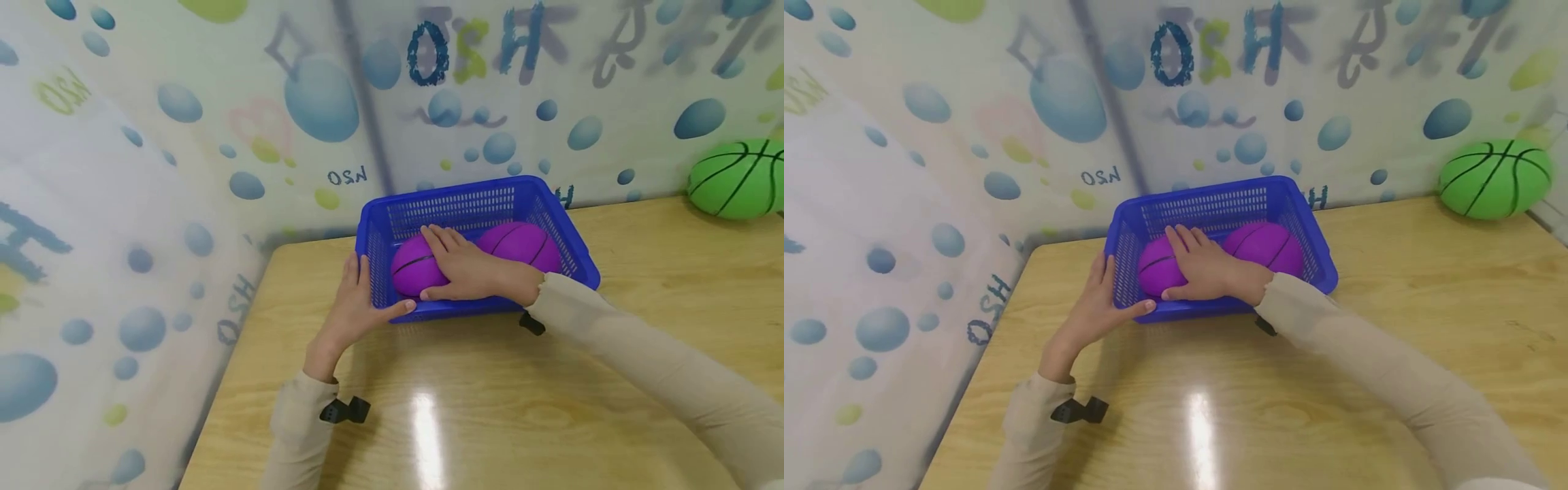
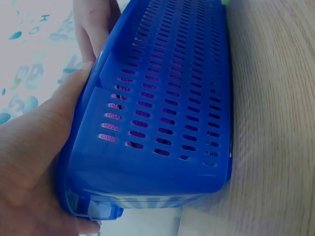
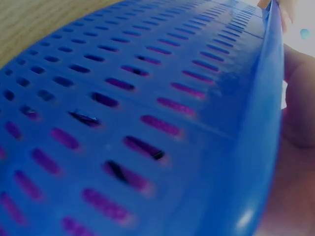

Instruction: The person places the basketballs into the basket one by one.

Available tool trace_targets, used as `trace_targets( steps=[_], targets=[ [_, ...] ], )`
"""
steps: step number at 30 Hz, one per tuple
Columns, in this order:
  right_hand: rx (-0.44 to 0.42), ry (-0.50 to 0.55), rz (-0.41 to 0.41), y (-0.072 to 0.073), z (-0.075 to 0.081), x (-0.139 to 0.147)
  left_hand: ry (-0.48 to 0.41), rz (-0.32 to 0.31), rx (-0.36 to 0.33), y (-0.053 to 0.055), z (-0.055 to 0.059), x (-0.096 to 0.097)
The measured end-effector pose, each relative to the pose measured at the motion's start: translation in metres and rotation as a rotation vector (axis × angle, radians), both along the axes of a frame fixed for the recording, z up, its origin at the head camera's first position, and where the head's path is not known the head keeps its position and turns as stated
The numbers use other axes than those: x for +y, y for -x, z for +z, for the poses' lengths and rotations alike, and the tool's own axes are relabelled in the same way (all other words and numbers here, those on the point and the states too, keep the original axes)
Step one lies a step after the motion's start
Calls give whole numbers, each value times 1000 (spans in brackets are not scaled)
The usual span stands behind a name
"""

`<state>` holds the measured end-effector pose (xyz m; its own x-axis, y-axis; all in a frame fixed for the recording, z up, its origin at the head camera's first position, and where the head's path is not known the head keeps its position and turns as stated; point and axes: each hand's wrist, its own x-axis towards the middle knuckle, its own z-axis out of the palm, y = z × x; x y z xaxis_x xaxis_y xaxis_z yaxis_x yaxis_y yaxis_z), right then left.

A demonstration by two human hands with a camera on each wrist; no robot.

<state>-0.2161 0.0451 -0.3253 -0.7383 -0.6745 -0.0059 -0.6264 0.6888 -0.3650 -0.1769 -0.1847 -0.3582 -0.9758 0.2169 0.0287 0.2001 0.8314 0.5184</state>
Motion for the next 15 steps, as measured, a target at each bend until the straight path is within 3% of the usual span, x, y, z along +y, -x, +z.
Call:
trace_targets(
  steps=[5, 10, 13, 15],
  targets=[
    [-49, 60, -1, -4, -1, 12, -1, -2, 1, -1, 0, 0],
    [-58, 135, -21, -12, 9, 26, -17, -5, -3, -1, 0, 1],
    [18, 242, -30, -16, 23, 35, -20, -5, -1, -1, -1, 1],
    [129, 339, -24, -19, 32, 44, -18, -3, -7, 0, -2, 1]
  ],
)
